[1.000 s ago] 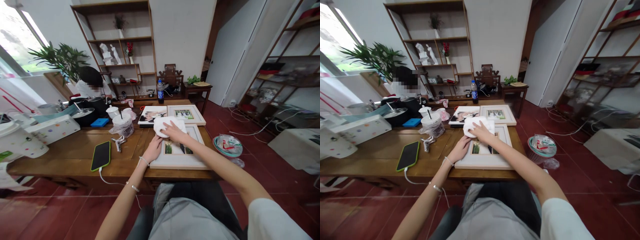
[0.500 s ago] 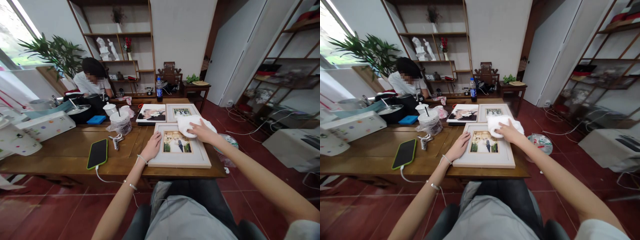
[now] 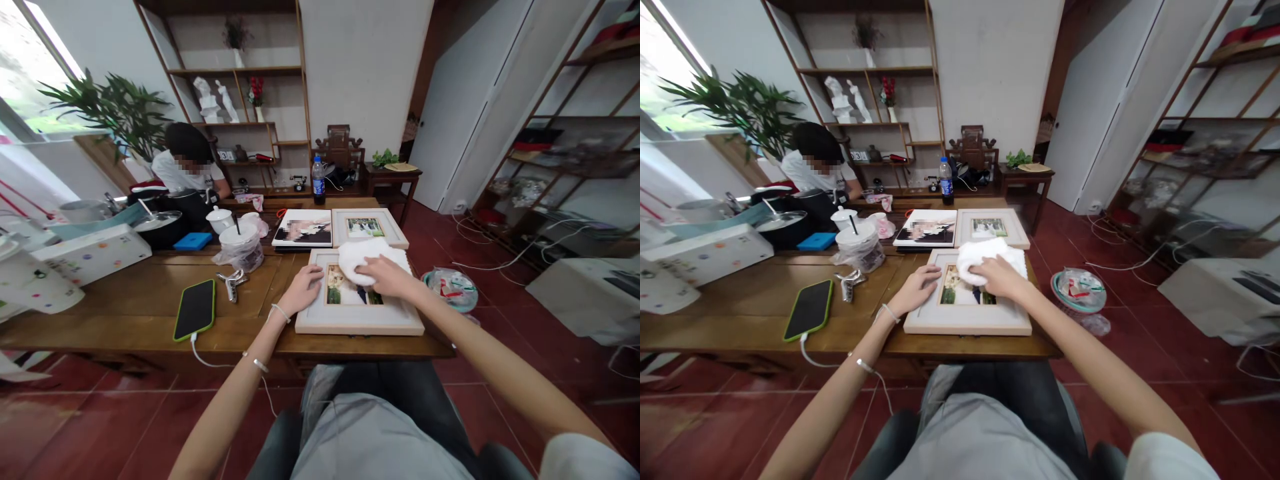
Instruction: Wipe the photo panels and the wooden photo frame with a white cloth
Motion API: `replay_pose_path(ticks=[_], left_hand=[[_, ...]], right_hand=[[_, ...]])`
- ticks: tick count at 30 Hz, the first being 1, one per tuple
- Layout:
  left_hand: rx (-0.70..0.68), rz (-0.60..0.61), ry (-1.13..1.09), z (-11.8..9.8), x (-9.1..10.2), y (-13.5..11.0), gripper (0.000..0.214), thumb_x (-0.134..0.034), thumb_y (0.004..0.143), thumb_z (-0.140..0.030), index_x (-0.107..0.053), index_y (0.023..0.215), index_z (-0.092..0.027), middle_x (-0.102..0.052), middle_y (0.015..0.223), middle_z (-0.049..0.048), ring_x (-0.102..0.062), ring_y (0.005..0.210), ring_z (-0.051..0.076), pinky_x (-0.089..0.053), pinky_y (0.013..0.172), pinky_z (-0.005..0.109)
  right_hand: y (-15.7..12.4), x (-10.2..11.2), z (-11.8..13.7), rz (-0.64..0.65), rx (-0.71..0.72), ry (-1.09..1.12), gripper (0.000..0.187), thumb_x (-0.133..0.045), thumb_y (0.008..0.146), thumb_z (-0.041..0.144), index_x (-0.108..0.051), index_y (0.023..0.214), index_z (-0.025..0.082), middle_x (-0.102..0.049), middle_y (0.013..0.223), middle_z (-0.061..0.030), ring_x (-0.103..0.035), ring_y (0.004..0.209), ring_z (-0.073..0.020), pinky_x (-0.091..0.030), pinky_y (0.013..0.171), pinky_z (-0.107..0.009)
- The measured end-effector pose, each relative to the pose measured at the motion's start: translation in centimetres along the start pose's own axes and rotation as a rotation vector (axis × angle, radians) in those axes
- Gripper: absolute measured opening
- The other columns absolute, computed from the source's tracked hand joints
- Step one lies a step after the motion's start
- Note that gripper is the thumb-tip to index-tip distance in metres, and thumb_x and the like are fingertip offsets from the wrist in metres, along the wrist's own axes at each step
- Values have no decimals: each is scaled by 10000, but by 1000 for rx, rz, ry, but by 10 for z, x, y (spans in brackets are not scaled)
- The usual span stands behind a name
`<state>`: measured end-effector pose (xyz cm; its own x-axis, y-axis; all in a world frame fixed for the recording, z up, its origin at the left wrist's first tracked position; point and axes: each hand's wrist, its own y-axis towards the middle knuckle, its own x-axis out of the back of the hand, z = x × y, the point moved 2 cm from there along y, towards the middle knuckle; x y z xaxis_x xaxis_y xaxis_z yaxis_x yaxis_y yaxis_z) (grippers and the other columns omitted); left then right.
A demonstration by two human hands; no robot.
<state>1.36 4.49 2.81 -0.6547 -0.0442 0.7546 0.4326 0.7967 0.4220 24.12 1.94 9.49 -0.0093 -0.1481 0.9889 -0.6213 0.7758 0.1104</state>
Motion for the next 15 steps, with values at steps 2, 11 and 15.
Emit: replay_pose_path(ticks=[2, 11, 15], left_hand=[[9, 5, -28, -2, 2, 0, 300, -469, 779, -124, -656, 1014, -141, -584, 1150, 104, -471, 1168, 241, -356, 1022, 414], [7, -17, -118, -10, 3, -5, 325, -400, 814, -84, -646, 1019, -143, -572, 1153, 113, -440, 1210, 229, -343, 1036, 388], [5, -38, -63, -9, -1, -2, 333, -405, 801, -70, -628, 1040, -135, -557, 1164, 118, -439, 1202, 233, -346, 1033, 405]], right_hand=[[8, -8, 22, 33, 40, 49, 530, -434, 681, 31, -520, 1176, 199, -596, 1099, -113, -466, 1107, -279, -335, 891, -419], [-7, 3, 94, 50, 157, 84, 486, -396, 723, 47, -548, 1163, 186, -512, 1260, -114, -445, 1127, -305, -387, 869, -458], [-40, 13, 101, 63, 258, 117, 503, -433, 697, 49, -545, 1169, 185, -434, 1345, -104, -357, 1225, -317, -311, 967, -491]])
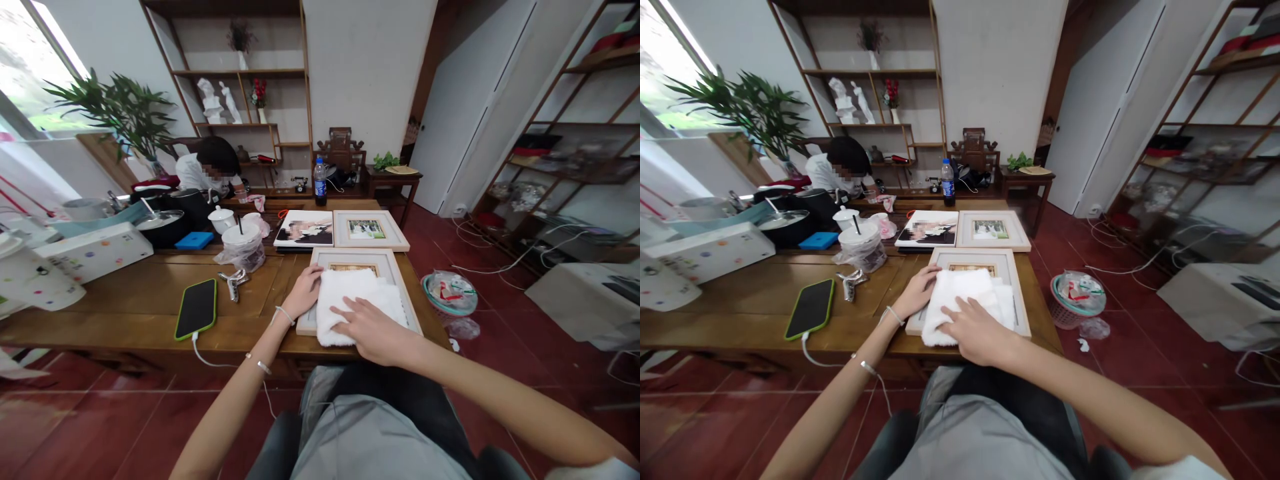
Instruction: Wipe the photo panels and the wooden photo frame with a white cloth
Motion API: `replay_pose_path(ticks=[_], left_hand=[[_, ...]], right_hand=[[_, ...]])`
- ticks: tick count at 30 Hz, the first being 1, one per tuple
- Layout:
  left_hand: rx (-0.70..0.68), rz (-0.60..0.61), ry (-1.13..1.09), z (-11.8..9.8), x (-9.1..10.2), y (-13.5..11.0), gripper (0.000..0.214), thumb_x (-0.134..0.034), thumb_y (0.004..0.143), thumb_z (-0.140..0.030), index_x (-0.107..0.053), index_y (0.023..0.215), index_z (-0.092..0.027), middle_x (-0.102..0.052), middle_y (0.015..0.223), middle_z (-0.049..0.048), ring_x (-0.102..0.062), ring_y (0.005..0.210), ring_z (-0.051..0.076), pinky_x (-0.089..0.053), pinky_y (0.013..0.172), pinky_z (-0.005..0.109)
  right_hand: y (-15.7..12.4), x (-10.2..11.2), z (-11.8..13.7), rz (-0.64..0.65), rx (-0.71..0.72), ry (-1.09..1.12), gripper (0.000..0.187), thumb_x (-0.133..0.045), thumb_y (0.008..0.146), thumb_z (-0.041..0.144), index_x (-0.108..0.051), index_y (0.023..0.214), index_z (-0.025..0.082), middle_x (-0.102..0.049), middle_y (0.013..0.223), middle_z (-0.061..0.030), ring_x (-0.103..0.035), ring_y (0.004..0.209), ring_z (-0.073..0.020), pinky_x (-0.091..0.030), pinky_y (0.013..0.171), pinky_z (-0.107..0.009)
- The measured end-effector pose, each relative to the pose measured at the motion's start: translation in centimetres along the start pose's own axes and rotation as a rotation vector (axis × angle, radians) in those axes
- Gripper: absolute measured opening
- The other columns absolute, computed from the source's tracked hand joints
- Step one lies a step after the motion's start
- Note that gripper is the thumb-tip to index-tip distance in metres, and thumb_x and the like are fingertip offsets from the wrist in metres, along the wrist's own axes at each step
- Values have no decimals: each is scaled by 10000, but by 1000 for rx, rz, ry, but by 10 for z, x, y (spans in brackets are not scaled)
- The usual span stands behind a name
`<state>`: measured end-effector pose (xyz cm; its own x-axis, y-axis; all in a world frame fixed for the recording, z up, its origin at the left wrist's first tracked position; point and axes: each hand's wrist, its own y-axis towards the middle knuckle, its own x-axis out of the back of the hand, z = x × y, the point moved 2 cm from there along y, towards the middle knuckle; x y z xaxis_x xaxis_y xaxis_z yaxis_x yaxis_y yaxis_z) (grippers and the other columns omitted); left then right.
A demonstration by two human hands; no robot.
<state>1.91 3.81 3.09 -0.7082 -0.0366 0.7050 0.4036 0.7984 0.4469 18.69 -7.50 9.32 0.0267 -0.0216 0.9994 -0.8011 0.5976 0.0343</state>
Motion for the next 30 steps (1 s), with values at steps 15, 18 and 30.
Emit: replay_pose_path(ticks=[15, 18, 30], left_hand=[[-128, 30, -109, 8, 0, -2, 424, -575, 732, -191, -569, 1156, -193, -498, 1256, 114, -363, 1253, 273, -290, 1053, 435], [-124, 40, -97, 10, -2, -2, 423, -573, 745, -212, -561, 1166, -178, -494, 1260, 129, -339, 1271, 279, -271, 1063, 447], [-69, -4, 62, 11, -10, 2, 338, -398, 817, -104, -575, 1104, -126, -504, 1253, 140, -409, 1235, 240, -326, 1043, 455]], right_hand=[[18, -17, 20, -125, -239, 46, 595, -438, 695, 68, -419, 1283, 159, -238, 1447, -149, -143, 1330, -323, -193, 1020, -550], [24, -21, 26, -87, -257, 16, 529, -447, 707, 99, -468, 1236, 115, -268, 1424, -189, -171, 1315, -358, -176, 1012, -577], [-47, 0, -23, 13, -337, -11, 438, -408, 659, 33, -624, 1022, 149, -489, 1299, -115, -346, 1260, -270, -240, 1026, -487]])
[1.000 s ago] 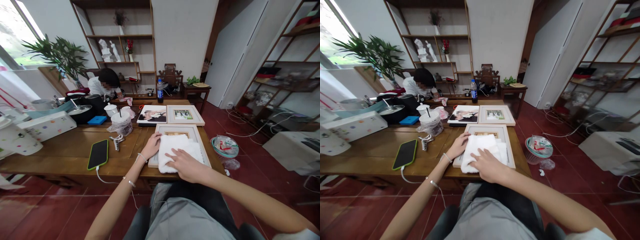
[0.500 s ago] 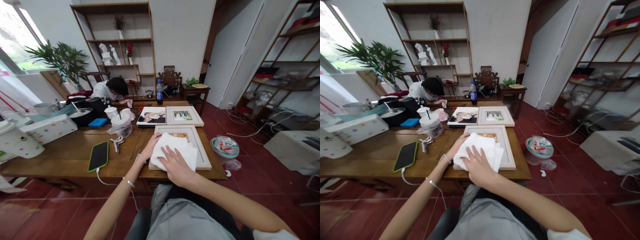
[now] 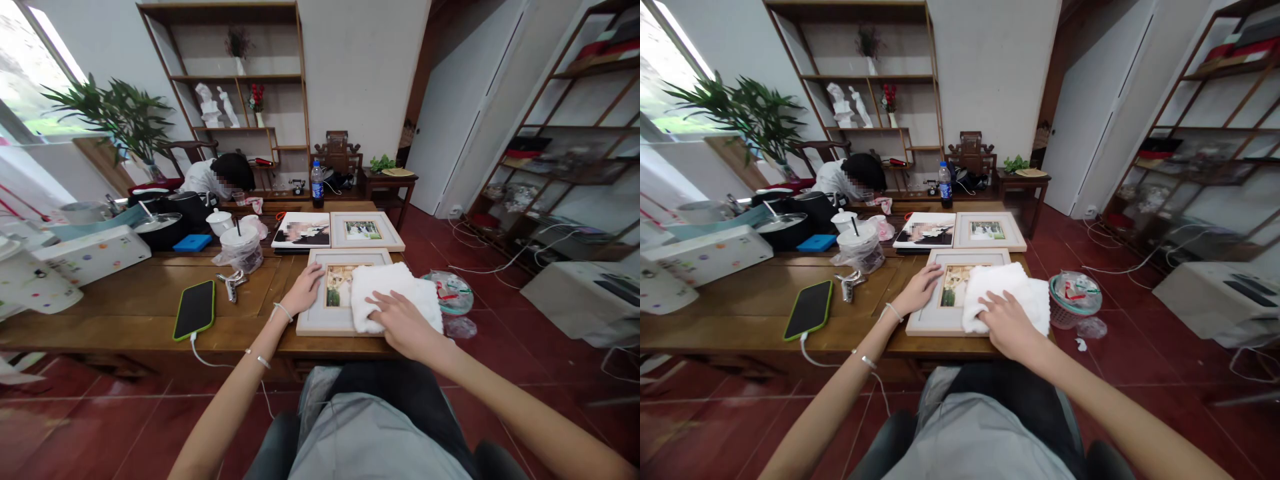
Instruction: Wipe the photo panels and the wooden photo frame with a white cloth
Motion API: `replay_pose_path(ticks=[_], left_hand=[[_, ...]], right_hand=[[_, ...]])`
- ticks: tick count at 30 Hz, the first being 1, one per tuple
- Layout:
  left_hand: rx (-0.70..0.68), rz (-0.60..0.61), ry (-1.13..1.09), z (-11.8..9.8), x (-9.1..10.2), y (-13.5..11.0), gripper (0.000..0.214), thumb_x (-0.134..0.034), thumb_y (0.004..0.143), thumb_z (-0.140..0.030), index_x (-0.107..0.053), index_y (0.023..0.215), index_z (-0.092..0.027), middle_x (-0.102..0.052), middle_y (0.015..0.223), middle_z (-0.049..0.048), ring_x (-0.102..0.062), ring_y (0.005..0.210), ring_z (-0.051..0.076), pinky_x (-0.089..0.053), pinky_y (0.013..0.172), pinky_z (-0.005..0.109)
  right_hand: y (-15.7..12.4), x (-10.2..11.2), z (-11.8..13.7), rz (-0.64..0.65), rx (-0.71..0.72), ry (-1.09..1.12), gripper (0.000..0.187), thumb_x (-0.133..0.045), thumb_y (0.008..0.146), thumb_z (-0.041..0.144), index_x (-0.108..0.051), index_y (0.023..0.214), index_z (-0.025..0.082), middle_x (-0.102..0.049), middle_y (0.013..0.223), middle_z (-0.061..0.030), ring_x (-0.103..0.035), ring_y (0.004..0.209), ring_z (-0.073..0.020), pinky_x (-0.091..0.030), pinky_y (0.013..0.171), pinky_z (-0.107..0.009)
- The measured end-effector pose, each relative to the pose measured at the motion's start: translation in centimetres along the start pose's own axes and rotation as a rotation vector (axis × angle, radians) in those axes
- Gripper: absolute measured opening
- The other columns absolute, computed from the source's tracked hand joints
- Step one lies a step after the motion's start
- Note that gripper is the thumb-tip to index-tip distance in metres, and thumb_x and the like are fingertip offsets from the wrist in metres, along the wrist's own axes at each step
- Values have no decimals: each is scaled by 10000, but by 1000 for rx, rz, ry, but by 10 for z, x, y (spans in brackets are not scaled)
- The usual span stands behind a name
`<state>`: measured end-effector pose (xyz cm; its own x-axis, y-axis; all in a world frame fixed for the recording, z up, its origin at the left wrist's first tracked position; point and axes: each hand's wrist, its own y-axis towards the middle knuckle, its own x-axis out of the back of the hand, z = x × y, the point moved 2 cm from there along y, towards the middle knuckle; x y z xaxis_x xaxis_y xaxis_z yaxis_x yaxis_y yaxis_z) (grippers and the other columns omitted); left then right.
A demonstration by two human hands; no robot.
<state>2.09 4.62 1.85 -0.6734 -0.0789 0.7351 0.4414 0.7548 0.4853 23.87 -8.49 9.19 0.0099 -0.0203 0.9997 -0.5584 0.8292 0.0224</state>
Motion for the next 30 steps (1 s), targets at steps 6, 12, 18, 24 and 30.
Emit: replay_pose_path(ticks=[6, 12, 18, 24, 30], left_hand=[[55, -59, 71, -13, -2, 1, 299, -424, 805, -101, -601, 1045, -108, -523, 1237, 153, -419, 1231, 259, -341, 1039, 455], [29, 19, 2, -18, 3, -2, 322, -424, 851, -196, -576, 1121, -110, -497, 1287, 141, -430, 1229, 241, -335, 1051, 408], [28, 24, 16, -18, 3, -2, 368, -369, 880, -196, -522, 1197, -88, -488, 1297, 148, -424, 1234, 227, -327, 1055, 402], [21, 36, 31, -16, 1, -2, 350, -379, 880, -213, -542, 1178, -126, -490, 1299, 129, -431, 1227, 228, -340, 1043, 423], [11, 78, 37, -12, 0, -3, 356, -386, 878, -222, -535, 1189, -135, -475, 1315, 125, -421, 1235, 223, -340, 1043, 415]], right_hand=[[-9, -15, -10, -71, 2, 44, 510, -418, 596, 19, -622, 1034, 181, -462, 1329, -82, -304, 1287, -247, -188, 1055, -484], [1, -3, -33, -376, -56, 133, 533, -394, 608, 22, -603, 1082, 144, -556, 1196, -129, -496, 1104, -256, -375, 957, -413], [13, 35, -99, -752, -326, -46, 479, -411, 696, 52, -579, 1122, 193, -425, 1343, -72, -364, 1234, -295, -341, 977, -470], [46, -4, -90, -231, 139, -149, 512, -444, 627, -19, -606, 1060, 199, -420, 1363, -51, -313, 1277, -248, -259, 1023, -470], [74, -22, -86, -167, -38, -153, 528, -507, 648, 48, -556, 1153, 194, -290, 1437, -76, -170, 1319, -324, -149, 1024, -542]])
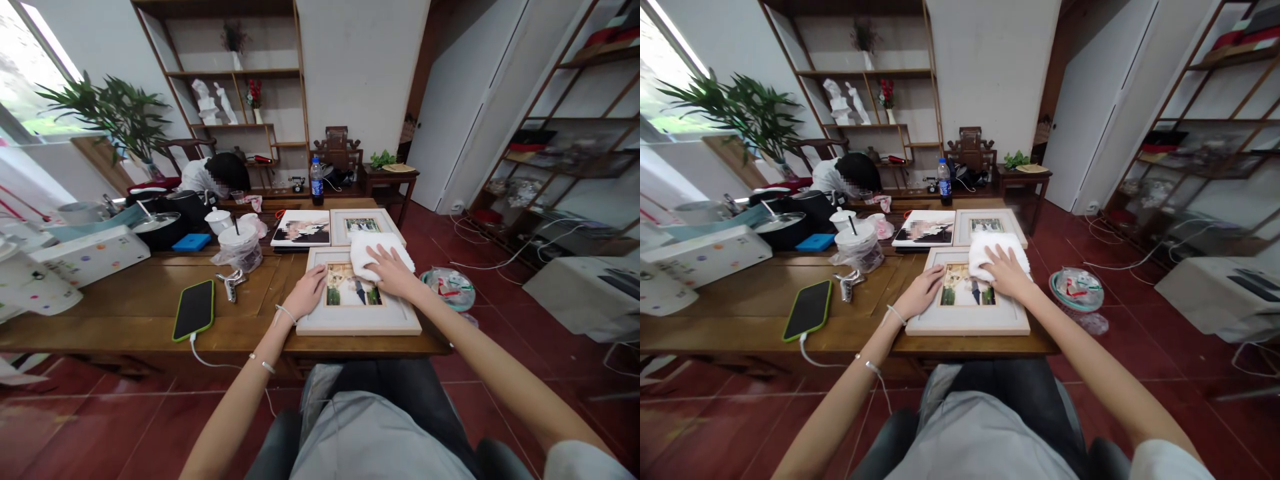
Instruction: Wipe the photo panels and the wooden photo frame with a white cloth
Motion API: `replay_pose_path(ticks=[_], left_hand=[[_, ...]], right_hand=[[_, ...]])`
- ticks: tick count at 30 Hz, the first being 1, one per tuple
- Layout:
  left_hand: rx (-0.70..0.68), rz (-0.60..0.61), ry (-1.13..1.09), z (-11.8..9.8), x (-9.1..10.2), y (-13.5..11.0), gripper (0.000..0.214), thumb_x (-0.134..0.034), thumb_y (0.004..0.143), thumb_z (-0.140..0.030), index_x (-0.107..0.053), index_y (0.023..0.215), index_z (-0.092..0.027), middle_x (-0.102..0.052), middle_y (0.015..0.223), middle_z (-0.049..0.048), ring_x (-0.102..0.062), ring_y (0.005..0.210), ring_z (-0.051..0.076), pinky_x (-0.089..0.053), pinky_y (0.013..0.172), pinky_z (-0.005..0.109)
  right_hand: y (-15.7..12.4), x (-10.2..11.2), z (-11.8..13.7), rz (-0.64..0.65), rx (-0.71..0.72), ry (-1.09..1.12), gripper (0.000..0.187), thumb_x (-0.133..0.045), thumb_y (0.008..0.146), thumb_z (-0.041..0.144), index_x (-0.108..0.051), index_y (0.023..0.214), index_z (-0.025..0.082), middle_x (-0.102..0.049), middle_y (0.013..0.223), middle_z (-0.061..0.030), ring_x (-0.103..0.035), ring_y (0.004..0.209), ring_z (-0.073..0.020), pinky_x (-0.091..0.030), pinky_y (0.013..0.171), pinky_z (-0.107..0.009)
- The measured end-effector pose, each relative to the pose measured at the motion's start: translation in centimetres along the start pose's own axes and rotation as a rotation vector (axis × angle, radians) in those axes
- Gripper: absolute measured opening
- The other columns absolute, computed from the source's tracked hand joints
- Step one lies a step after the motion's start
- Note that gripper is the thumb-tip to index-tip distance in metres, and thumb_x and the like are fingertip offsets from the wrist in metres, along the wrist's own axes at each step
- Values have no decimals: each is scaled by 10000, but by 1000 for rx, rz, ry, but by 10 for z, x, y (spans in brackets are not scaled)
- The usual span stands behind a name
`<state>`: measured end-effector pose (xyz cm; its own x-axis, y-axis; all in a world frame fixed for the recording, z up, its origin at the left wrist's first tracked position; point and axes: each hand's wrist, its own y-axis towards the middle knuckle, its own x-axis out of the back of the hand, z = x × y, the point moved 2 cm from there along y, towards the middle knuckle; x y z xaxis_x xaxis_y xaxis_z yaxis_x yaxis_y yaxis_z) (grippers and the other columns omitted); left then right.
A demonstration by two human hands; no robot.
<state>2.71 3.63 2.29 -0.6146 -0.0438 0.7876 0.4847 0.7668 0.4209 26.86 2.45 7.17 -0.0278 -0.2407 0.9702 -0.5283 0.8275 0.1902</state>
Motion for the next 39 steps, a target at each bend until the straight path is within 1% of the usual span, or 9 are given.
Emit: replay_pose_path(ticks=[5, 9, 13, 16, 20, 26, 31, 35, 39], left_hand=[[4, -25, -7, 1, 0, 1, 346, -401, 869, -217, -545, 1176, -143, -495, 1295, 121, -443, 1216, 224, -348, 1035, 427], [13, -31, -24, 1, -2, 2, 353, -402, 869, -216, -534, 1187, -140, -492, 1298, 125, -435, 1222, 224, -338, 1042, 424], [17, -63, -48, 3, -3, 1, 362, -414, 859, -209, -514, 1202, -149, -493, 1298, 120, -434, 1224, 223, -342, 1038, 433], [-11, -64, -51, 1, -1, 1, 363, -416, 853, -196, -515, 1198, -141, -508, 1285, 116, -451, 1209, 216, -342, 1041, 426], [-35, -56, -50, -2, 2, 2, 355, -412, 856, -203, -529, 1183, -135, -531, 1260, 113, -473, 1188, 212, -346, 1041, 412], [-26, -52, -58, -4, 4, 2, 350, -403, 863, -212, -542, 1168, -112, -537, 1248, 131, -478, 1181, 215, -351, 1038, 395], [-13, -53, -60, -5, 4, 1, 349, -408, 859, -203, -534, 1175, -127, -533, 1252, 121, -473, 1184, 216, -344, 1039, 407], [7, -51, -39, -5, 2, 1, 351, -405, 858, -200, -530, 1175, -116, -528, 1253, 129, -467, 1186, 217, -340, 1041, 406], [11, -66, -32, -3, 0, 1, 342, -405, 858, -200, -531, 1166, -125, -525, 1255, 124, -471, 1179, 217, -347, 1035, 413]], right_hand=[[2, 10, 4, 40, -19, 10, 496, -451, 689, 46, -541, 1165, 151, -465, 1313, -120, -302, 1255, -306, -191, 1007, -512], [-36, 25, 34, 74, 34, 68, 502, -451, 675, 56, -540, 1161, 147, -526, 1230, -142, -371, 1211, -291, -217, 1007, -477], [-79, 41, 74, 113, 52, 168, 545, -457, 656, 56, -526, 1179, 192, -468, 1302, -115, -354, 1233, -283, -224, 1024, -463], [-88, 44, 86, 127, 33, 220, 586, -462, 638, 56, -511, 1200, 214, -463, 1310, -99, -346, 1246, -274, -242, 1028, -450], [-69, 32, 67, 98, -22, 208, 624, -471, 612, 51, -500, 1217, 202, -427, 1339, -111, -312, 1271, -266, -229, 1038, -444], [-13, 11, 24, 37, -65, 101, 659, -444, 635, 17, -444, 1274, 180, -356, 1395, -100, -209, 1307, -304, -177, 1027, -507], [21, 1, 14, -3, -93, -9, 562, -465, 690, 45, -495, 1230, 197, -353, 1401, -89, -189, 1293, -365, -110, 999, -581], [16, 6, 18, 34, -27, 5, 521, -463, 704, 52, -514, 1208, 171, -404, 1362, -117, -301, 1236, -326, -183, 987, -527], [-16, 26, 35, 142, 68, 75, 522, -431, 675, 24, -550, 1163, 163, -501, 1265, -133, -411, 1146, -296, -259, 959, -485]])
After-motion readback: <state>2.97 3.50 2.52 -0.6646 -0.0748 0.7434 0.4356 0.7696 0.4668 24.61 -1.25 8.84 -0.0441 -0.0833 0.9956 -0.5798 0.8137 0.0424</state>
